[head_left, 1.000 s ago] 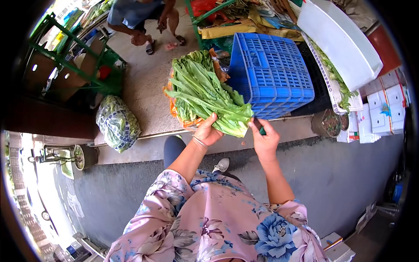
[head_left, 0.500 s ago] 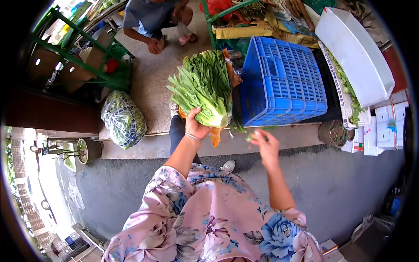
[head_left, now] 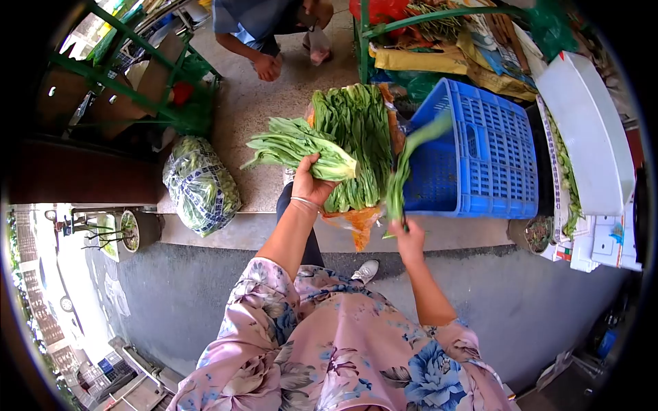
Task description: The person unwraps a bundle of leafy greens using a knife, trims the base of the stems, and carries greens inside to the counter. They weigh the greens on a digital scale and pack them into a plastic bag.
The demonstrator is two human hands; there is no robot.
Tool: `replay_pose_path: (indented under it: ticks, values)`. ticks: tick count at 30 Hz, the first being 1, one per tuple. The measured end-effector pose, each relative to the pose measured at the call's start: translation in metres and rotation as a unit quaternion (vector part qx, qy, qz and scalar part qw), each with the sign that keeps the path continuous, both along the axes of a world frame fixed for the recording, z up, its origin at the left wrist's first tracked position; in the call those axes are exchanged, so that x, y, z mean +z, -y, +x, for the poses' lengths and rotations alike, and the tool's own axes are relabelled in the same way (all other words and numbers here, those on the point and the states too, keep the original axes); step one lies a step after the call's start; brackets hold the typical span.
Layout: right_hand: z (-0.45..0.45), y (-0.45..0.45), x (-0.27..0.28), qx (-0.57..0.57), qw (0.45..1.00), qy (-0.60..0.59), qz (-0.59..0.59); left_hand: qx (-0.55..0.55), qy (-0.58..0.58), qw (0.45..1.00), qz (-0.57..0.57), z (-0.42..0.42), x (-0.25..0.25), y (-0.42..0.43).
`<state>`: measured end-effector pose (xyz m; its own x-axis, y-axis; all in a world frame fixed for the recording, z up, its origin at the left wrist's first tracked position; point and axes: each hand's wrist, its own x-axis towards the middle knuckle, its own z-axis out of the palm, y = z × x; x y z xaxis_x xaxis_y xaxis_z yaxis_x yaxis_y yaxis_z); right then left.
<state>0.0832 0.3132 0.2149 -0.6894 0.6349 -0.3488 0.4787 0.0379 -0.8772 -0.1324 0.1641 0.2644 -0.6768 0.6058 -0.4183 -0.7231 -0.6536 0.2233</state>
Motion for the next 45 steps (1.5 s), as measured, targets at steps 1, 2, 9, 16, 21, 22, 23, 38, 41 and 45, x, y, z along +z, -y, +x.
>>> replay_pose_path:
  ticks: [1,2,9,16,21,22,23,38,41,45]
  values:
    - [0.025,-0.004,-0.033,0.124,0.971,0.120,0.162,0.005,0.010,1.000,-0.025,-0.007,-0.001,0.002]
    - [0.028,-0.005,-0.040,0.184,0.936,0.179,0.240,0.008,0.019,0.999,-0.050,-0.011,-0.003,0.003]
    - [-0.059,0.011,0.020,0.010,0.992,-0.072,0.100,0.001,-0.008,0.995,-0.102,-0.043,0.015,-0.012]
    - [-0.003,-0.013,-0.032,-0.137,0.984,0.048,-0.102,0.026,-0.071,0.985,-0.155,-0.163,-0.035,-0.029]
    - [0.022,0.018,-0.092,-0.144,0.959,0.140,-0.200,0.007,-0.070,0.982,-0.173,-0.199,-0.074,-0.034]
    - [0.024,0.023,-0.105,-0.137,0.955,0.144,-0.219,0.006,-0.068,0.983,-0.173,-0.202,-0.079,-0.035]
    - [0.024,0.028,-0.118,-0.132,0.955,0.145,-0.223,0.025,-0.047,0.982,-0.184,-0.205,-0.083,-0.036]
    - [-0.067,0.025,-0.179,-0.196,0.942,-0.048,-0.269,0.011,-0.174,0.945,-0.276,-0.280,-0.110,-0.014]
    - [-0.070,0.021,-0.184,-0.213,0.933,-0.002,-0.290,-0.013,-0.184,0.915,-0.357,-0.263,-0.111,-0.001]
    - [-0.064,0.005,-0.151,-0.246,0.916,-0.017,-0.316,-0.275,-0.224,0.850,-0.389,-0.153,-0.109,-0.004]
